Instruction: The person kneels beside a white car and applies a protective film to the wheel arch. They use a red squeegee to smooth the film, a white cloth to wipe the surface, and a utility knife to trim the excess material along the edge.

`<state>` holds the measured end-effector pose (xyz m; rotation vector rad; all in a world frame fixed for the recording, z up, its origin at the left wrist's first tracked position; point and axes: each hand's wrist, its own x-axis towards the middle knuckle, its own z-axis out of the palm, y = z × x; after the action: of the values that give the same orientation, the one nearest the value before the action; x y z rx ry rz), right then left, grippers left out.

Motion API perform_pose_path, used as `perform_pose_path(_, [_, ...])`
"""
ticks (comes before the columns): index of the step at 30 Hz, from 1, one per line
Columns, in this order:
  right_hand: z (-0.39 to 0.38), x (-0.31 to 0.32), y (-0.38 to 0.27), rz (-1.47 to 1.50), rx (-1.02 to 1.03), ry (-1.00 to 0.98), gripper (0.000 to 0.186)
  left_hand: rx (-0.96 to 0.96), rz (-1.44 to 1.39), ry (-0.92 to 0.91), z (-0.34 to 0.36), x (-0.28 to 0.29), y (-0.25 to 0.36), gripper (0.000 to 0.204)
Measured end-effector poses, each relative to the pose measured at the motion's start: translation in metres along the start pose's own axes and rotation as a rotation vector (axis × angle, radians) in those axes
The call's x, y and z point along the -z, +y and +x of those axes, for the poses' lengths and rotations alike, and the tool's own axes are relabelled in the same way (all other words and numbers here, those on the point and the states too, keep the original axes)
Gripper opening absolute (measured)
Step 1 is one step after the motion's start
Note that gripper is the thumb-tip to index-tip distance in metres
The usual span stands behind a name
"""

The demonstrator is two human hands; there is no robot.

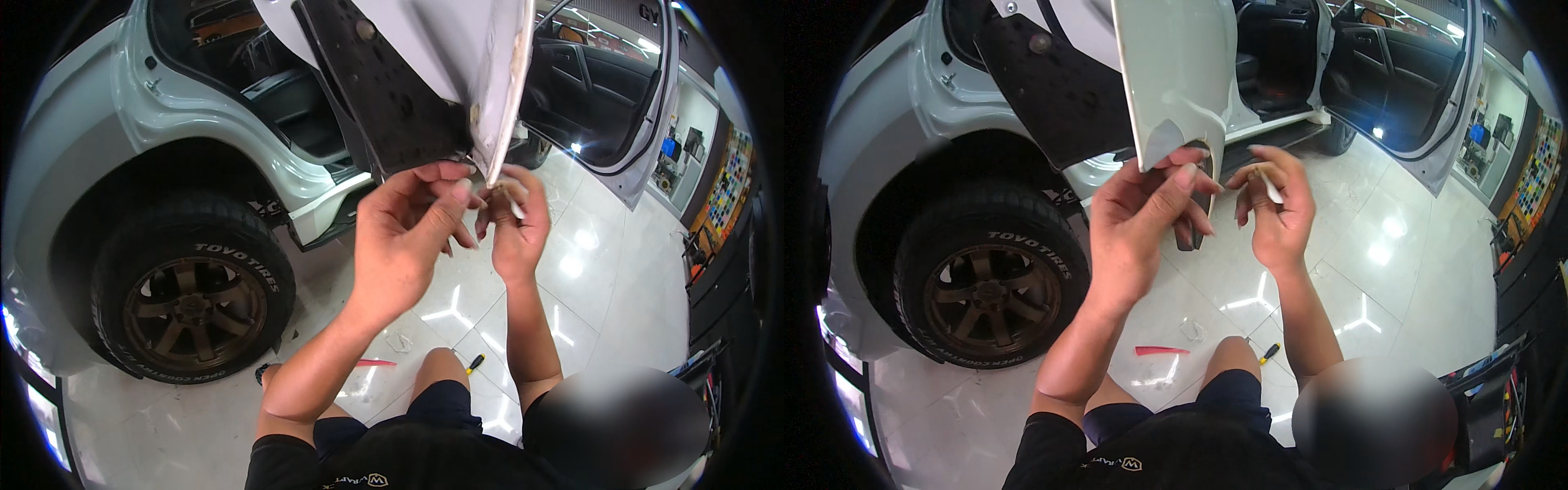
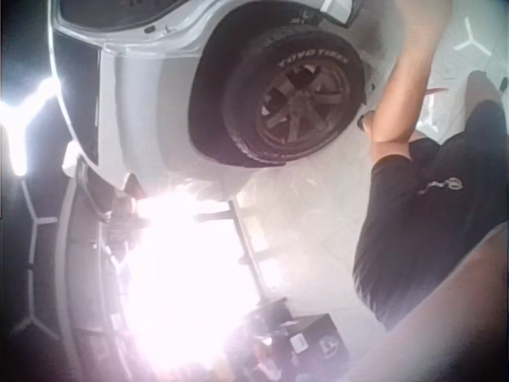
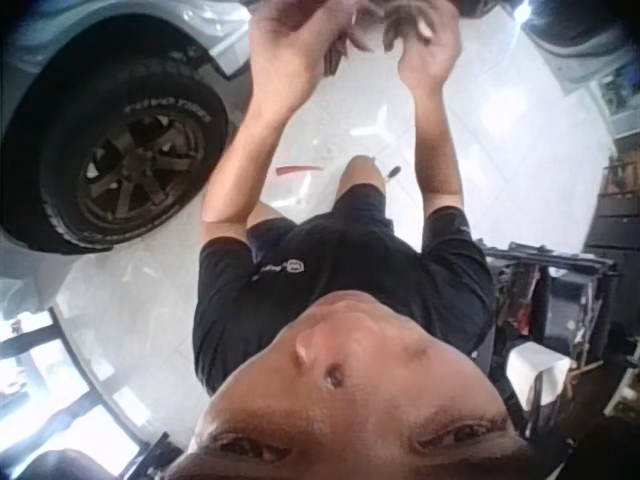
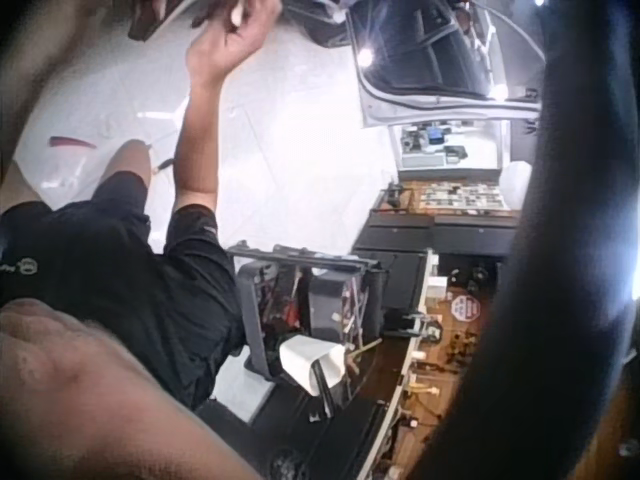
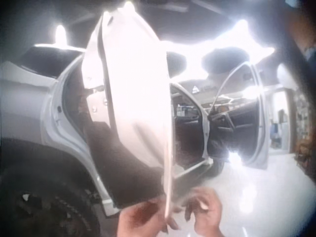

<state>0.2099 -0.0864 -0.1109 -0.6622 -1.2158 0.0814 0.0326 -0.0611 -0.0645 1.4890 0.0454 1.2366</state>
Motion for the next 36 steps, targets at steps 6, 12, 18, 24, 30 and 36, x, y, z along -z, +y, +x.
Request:
perform_pose_path(6, [-0.064, 0.029, 0.054, -0.11, -0.425, -0.287, 0.013, -0.224, 0.136, 0.201, -0.004, 0.006, -0.007, 0.014])
perform_pose_path(12, [-0.127, 0.013, 0.067, -0.452, -0.51, -0.515, 0.013, -0.206, 0.366, 0.264, -0.009, 0.008, -0.017, 0.015])
perform_pose_path(18, [-0.14, 0.002, 0.095, -0.46, -0.084, -0.429, 0.028, -0.353, 0.699, 0.376, 0.007, 0.026, -0.031, 0.019])
perform_pose_path(24, [-0.067, 0.024, 0.056, -0.427, -0.214, -0.241, 0.021, -0.589, 0.973, 0.411, 0.033, 0.043, -0.024, 0.042])
perform_pose_path(30, [-0.058, 0.068, 0.091, -0.462, -0.347, -0.047, 0.021, -0.58, 1.204, 0.232, 0.037, 0.069, -0.02, 0.023])
perform_pose_path(36, [-0.084, 0.052, 0.138, -0.473, -0.318, -0.012, 0.036, -0.741, 1.424, 0.273, 0.043, 0.085, -0.03, 0.027])
